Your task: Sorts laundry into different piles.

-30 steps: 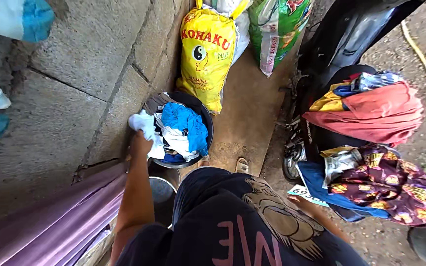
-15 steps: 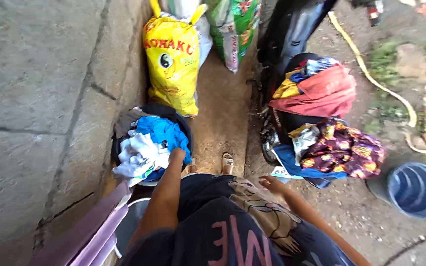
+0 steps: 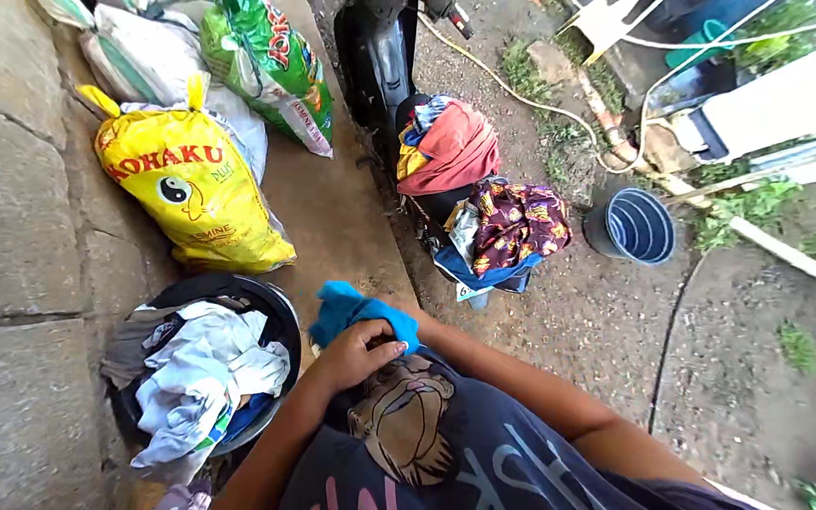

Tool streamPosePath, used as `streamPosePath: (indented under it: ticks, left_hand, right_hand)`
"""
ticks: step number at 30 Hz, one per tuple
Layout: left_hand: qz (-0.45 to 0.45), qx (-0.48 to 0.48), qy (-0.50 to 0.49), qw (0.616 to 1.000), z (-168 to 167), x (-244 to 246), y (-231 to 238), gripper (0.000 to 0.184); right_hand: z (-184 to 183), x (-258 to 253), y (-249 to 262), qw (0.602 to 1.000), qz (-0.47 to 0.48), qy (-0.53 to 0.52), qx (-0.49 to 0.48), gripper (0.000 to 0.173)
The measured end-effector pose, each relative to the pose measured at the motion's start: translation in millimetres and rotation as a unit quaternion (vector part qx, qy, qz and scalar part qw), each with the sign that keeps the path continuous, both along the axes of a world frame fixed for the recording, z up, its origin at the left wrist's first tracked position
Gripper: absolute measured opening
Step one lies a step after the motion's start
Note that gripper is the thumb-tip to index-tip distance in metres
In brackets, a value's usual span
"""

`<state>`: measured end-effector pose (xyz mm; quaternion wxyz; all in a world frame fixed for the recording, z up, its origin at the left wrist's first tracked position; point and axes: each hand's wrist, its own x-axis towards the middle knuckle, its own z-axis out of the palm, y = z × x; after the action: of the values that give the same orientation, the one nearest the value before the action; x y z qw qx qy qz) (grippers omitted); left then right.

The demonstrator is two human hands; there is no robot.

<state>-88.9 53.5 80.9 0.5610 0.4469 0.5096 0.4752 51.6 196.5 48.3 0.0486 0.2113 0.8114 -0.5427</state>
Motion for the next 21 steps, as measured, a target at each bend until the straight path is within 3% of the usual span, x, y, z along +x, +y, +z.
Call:
streamPosePath:
  ticks: [3,6,8,10,12,14,15,16,18,21]
  left_hand:
    - [0.046,-0.041,0.047,0.997,-8,-5,-6,0.041]
    - [0.074,-0.127,0.055,0.988,-16,-15,-20,0.041]
    - [0.09,-0.191,0.054,0.976,-20,-18,-29,0.038]
    - [0.09,-0.228,0.057,0.968,-24,-19,-36,0.039]
    - [0.074,-0.236,0.063,0.967,-26,-19,-39,0.042]
    - [0.039,-0.223,0.082,0.971,-22,-18,-32,0.045]
    - [0.016,-0.209,0.1,0.973,-17,-15,-24,0.046]
    - [-0.011,-0.188,0.123,0.974,-11,-12,-13,0.047]
    - [-0.078,-0.121,0.166,0.976,5,-1,15,0.048]
    - [-0.154,0.065,0.191,0.967,39,40,63,0.045]
  right_hand:
    - [43,20,46,0.992,-0.123,-0.028,0.019,0.031]
    - [66,69,97,0.964,-0.258,-0.036,0.051,0.029]
    - [82,107,130,0.929,-0.358,-0.019,0.085,0.027]
    - [92,141,167,0.865,-0.487,0.008,0.123,0.027]
    - [97,168,202,0.784,-0.601,0.008,0.158,0.043]
    - [100,180,221,0.739,-0.646,-0.032,0.191,0.077]
    - [101,172,221,0.741,-0.639,-0.049,0.2,0.083]
    - [98,157,216,0.759,-0.614,-0.074,0.204,0.079]
    - [71,113,198,0.838,-0.498,-0.134,0.18,0.059]
    - [-25,33,159,0.942,-0.214,-0.229,0.117,0.047]
